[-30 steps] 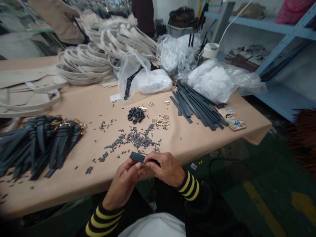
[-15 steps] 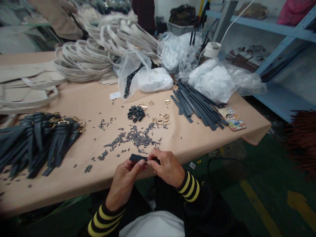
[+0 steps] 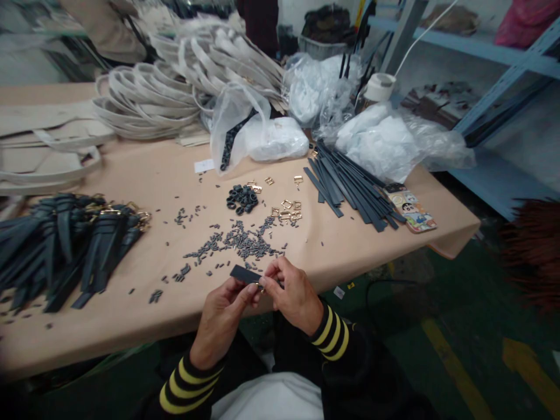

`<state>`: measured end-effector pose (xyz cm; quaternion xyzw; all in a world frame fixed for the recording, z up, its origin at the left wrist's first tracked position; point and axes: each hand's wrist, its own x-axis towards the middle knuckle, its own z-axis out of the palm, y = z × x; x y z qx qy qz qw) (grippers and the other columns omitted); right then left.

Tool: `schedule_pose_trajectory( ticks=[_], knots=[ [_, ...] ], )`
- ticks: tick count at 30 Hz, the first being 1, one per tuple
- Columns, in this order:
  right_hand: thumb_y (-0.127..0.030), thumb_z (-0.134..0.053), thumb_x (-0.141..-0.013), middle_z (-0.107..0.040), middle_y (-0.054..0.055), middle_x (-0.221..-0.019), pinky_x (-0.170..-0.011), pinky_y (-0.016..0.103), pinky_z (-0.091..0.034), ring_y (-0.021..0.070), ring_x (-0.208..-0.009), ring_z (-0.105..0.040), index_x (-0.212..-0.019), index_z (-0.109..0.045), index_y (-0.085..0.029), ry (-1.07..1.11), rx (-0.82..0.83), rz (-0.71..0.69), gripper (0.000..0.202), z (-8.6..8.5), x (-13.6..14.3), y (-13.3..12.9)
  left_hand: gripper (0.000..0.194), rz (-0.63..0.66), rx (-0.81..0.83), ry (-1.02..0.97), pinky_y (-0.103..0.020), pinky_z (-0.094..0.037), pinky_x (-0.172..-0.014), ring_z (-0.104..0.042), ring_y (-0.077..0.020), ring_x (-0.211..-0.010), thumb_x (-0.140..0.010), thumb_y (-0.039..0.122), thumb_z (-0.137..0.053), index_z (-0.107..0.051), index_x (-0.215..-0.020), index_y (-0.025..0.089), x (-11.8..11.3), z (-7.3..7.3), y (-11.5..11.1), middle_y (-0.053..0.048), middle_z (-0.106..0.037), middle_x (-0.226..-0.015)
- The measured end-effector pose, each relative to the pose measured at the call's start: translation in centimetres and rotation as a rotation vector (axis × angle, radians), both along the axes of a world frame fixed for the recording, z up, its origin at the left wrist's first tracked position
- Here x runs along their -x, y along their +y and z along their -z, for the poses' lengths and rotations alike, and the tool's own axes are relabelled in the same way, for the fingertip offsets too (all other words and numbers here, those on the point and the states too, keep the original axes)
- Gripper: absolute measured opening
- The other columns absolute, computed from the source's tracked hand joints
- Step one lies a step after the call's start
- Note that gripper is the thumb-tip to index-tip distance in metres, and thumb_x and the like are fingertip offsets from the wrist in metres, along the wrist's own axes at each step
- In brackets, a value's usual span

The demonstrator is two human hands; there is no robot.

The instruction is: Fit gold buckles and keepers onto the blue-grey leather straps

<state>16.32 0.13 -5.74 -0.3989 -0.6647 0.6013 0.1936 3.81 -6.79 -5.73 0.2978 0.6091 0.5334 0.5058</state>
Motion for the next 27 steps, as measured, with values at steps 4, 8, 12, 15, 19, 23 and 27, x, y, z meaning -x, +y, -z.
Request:
schedule_pose_trajectory(
  ticks=[4,8,12,15,19,23,27],
  knots=[
    [-0.025,-0.049,-0.081,-0.055,-0.002,-0.071,-0.045,0.016,-0.043,0.0052,-0.049,-0.052,-0.091,-0.043,-0.017,0.046,-0.028,-0.061,0.013,-0.4,-0.1,0.0,0.021,-0.010,-0.019,-0.042,-0.019,-0.037,-0.053,-0.044,-0.0076,-0.054,-0.076,0.032,-0.058,-0.051,-0.068,0.014,0.3,0.8,-0.2,0.003,-0.050,-0.057],
    [-0.021,-0.049,-0.080,-0.056,-0.001,-0.073,-0.049,0.017,-0.045,0.0060,-0.054,-0.053,-0.090,-0.044,-0.017,0.014,-0.066,-0.058,0.012,-0.7,-0.1,0.0,0.018,0.013,-0.038,-0.076,-0.019,-0.038,-0.054,-0.045,-0.0077,-0.056,-0.078,0.033,-0.056,-0.054,-0.077,0.015,0.3,1.2,-0.2,0.003,-0.050,-0.061],
    [-0.024,-0.048,-0.081,-0.056,-0.003,-0.069,-0.044,0.016,-0.042,0.0050,-0.047,-0.051,-0.087,-0.043,-0.018,-0.038,-0.040,-0.017,0.010,-0.4,0.1,-0.1,0.018,0.023,-0.025,-0.006,-0.020,-0.040,-0.054,-0.048,-0.0091,-0.056,-0.077,0.031,-0.057,-0.056,-0.079,0.014,0.3,0.9,-0.3,0.001,-0.053,-0.062],
    [-0.026,-0.050,-0.080,-0.055,-0.003,-0.068,-0.040,0.016,-0.040,0.0048,-0.044,-0.048,-0.087,-0.041,-0.018,-0.021,0.025,0.027,0.014,0.0,0.3,-0.2,0.018,0.021,-0.029,-0.025,-0.021,-0.041,-0.055,-0.049,-0.0098,-0.056,-0.077,0.031,-0.057,-0.058,-0.078,0.013,0.4,0.7,-0.3,0.001,-0.054,-0.062],
    [-0.028,-0.049,-0.081,-0.055,-0.004,-0.068,-0.039,0.016,-0.040,0.0049,-0.043,-0.048,-0.087,-0.040,-0.019,0.015,0.030,0.049,0.014,0.4,0.4,-0.3,0.016,0.015,-0.051,-0.050,-0.020,-0.040,-0.054,-0.047,-0.0089,-0.058,-0.074,0.028,-0.060,-0.059,-0.080,0.013,0.6,0.6,0.0,0.000,-0.055,-0.068],
    [-0.027,-0.048,-0.083,-0.056,-0.003,-0.069,-0.041,0.016,-0.039,0.0052,-0.045,-0.049,-0.088,-0.041,-0.019,-0.002,-0.051,-0.021,0.012,0.0,0.3,-0.3,0.014,0.027,-0.067,-0.123,-0.018,-0.038,-0.054,-0.044,-0.0074,-0.059,-0.074,0.027,-0.061,-0.057,-0.080,0.014,0.7,1.0,0.0,0.001,-0.054,-0.069],
    [-0.025,-0.049,-0.083,-0.058,-0.002,-0.070,-0.047,0.017,-0.039,0.0055,-0.047,-0.049,-0.090,-0.043,-0.019,-0.038,-0.162,-0.113,0.011,-0.7,0.3,-0.5,0.016,-0.013,-0.044,-0.177,-0.018,-0.038,-0.054,-0.043,-0.0059,-0.057,-0.076,0.030,-0.059,-0.056,-0.079,0.015,0.5,1.7,-0.4,0.003,-0.052,-0.067]
  ],
)
